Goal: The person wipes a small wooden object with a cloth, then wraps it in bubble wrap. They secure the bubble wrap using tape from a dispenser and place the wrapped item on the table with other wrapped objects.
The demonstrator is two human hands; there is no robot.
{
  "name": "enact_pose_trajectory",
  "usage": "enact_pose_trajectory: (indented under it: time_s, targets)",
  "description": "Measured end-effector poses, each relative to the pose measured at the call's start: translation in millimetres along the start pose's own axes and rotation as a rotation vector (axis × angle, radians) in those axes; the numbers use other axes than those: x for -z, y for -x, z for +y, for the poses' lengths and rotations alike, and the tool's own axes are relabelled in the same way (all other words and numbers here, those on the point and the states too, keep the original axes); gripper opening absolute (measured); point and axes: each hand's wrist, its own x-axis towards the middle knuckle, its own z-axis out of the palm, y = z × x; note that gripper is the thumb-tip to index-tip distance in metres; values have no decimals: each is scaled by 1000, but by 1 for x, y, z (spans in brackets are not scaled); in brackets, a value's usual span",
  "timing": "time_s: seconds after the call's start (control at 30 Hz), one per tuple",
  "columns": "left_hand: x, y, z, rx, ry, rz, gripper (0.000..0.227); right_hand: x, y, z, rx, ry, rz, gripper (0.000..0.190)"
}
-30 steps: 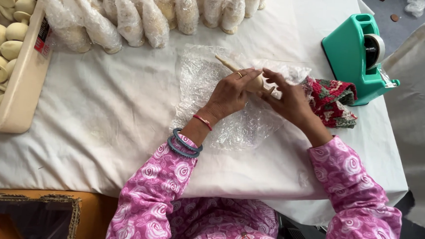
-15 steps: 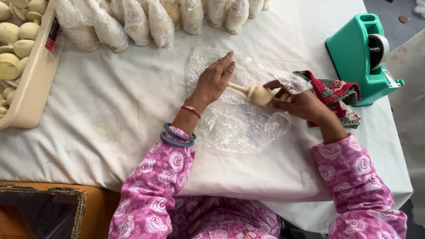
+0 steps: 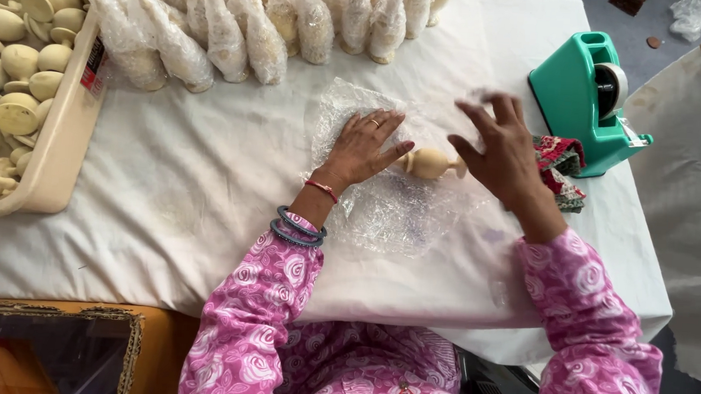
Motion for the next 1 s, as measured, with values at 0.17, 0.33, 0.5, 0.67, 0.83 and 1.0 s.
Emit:
enact_pose_trajectory:
  time_s: [0.17, 0.33, 0.5, 0.67, 0.83, 1.0]
  targets:
    - [27, 10, 41, -155, -275, 158, 82, -12, -29, -3, 90, 313, 242, 93]
    - [16, 26, 75, -298, -257, 168, 76, -44, -32, 27, -111, 118, -11, 66]
    - [9, 26, 76, -270, -298, 84, 66, -39, -25, 32, -201, 22, -15, 31]
    - [29, 26, 43, -215, -452, 74, 61, -21, -12, 40, -443, -41, -190, 31]
    - [28, 39, 44, -199, -375, 154, 73, 39, 0, -4, -331, 65, -326, 50]
    - [13, 47, 43, -101, -283, 185, 71, 43, 12, -21, -105, 164, 156, 52]
